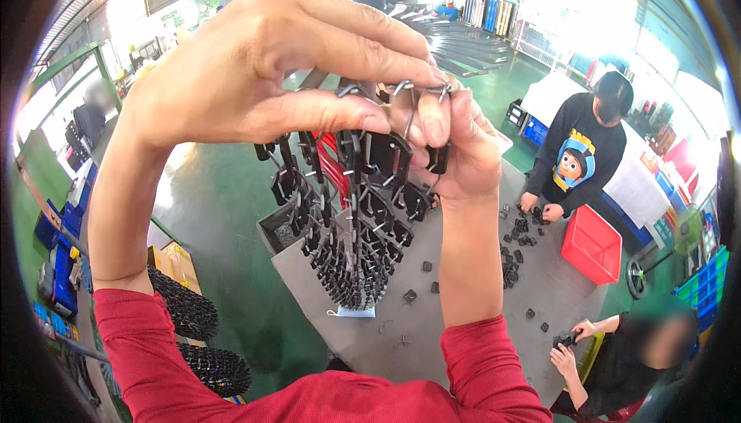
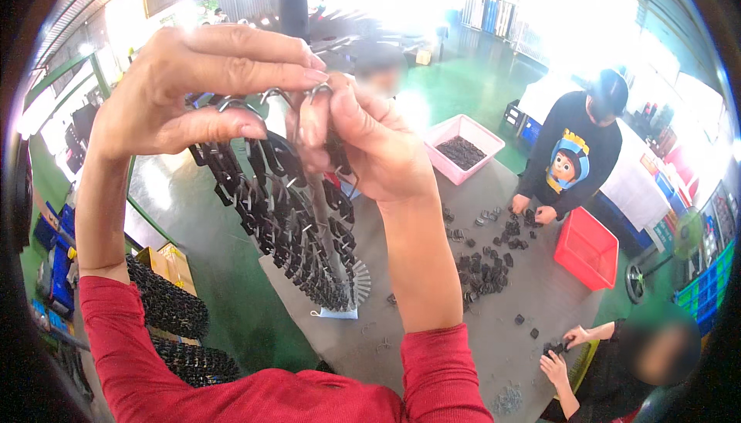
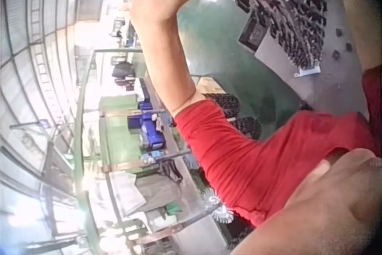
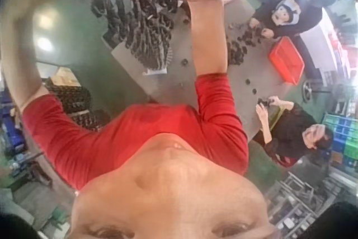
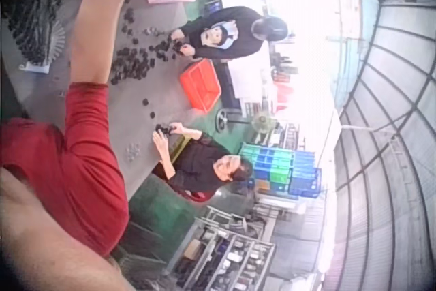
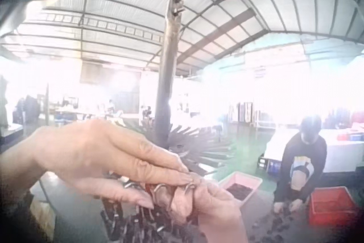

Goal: The person hangs individual black plastic parts onto a vertical rotating rack, one at a time, using both hands.

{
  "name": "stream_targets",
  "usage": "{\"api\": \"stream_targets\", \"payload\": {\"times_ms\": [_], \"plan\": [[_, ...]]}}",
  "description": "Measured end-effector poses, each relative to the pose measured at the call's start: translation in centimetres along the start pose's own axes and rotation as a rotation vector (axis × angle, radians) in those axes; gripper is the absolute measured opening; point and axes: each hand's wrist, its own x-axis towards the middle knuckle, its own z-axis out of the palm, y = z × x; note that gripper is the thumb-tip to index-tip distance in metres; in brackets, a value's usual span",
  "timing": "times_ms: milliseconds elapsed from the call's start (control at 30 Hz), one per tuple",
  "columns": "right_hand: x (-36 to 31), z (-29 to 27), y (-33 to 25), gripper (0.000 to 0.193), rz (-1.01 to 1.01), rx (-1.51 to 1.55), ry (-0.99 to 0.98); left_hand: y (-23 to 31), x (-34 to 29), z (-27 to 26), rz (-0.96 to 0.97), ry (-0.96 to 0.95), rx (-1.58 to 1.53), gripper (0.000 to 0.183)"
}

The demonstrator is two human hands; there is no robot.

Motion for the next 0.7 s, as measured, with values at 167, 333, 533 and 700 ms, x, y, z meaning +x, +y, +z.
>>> {"api": "stream_targets", "payload": {"times_ms": [167,333,533,700], "plan": [[-1.0,1.9,-1.8,0.028,-0.159,-0.587,0.267,0.2,0.4,0.1,-0.021,-0.008,0.026,0.042],[-2.7,3.6,-2.7,0.018,-0.365,-1.396,0.613,1.0,0.6,-0.4,-0.106,-0.039,0.056,0.041],[-9.5,-3.7,-7.1,0.019,-0.071,-1.710,0.887,-0.5,0.7,-1.2,0.004,-0.195,0.052,0.053],[-18.2,-9.3,-9.1,0.019,0.603,-2.225,0.776,-1.2,1.3,-2.6,0.112,-0.265,0.038,0.062]]}}
